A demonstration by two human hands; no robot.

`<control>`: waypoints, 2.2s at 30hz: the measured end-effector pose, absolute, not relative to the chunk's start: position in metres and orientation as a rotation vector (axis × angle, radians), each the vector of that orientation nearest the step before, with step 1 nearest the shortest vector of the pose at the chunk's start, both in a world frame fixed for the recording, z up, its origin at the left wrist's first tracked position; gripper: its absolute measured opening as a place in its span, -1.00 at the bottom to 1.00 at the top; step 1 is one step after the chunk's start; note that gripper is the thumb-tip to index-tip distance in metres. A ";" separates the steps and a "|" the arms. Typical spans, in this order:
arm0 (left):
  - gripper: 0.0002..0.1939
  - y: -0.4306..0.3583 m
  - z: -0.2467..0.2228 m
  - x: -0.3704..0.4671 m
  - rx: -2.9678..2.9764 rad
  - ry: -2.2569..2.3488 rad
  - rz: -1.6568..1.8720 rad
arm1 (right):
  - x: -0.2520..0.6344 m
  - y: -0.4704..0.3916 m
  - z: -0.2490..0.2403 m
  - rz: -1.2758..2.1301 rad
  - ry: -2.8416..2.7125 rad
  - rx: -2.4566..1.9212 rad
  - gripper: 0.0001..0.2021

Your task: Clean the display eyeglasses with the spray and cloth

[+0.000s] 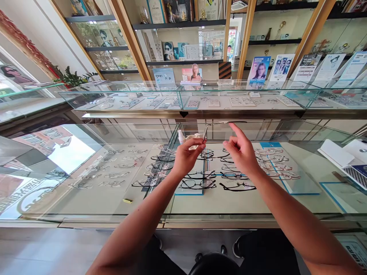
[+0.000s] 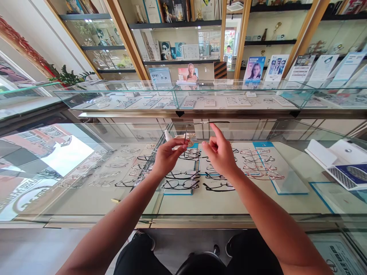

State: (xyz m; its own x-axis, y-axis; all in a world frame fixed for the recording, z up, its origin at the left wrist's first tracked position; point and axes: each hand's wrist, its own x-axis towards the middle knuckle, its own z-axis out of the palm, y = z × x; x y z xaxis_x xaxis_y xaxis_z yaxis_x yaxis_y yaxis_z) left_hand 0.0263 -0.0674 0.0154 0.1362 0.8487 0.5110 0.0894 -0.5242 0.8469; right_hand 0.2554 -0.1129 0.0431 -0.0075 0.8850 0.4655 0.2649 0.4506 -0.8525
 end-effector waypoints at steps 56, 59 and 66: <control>-0.42 -0.015 -0.014 -0.018 2.059 1.905 0.903 | 0.249 -0.102 0.019 0.460 -1.758 -1.064 -0.69; -0.43 -0.017 -0.011 -0.016 2.054 1.925 0.893 | 0.249 -0.101 0.018 0.459 -1.758 -1.059 -0.67; -0.56 -0.033 0.018 -0.017 2.034 1.883 1.406 | 0.250 -0.101 0.020 0.458 -1.751 -1.045 -0.68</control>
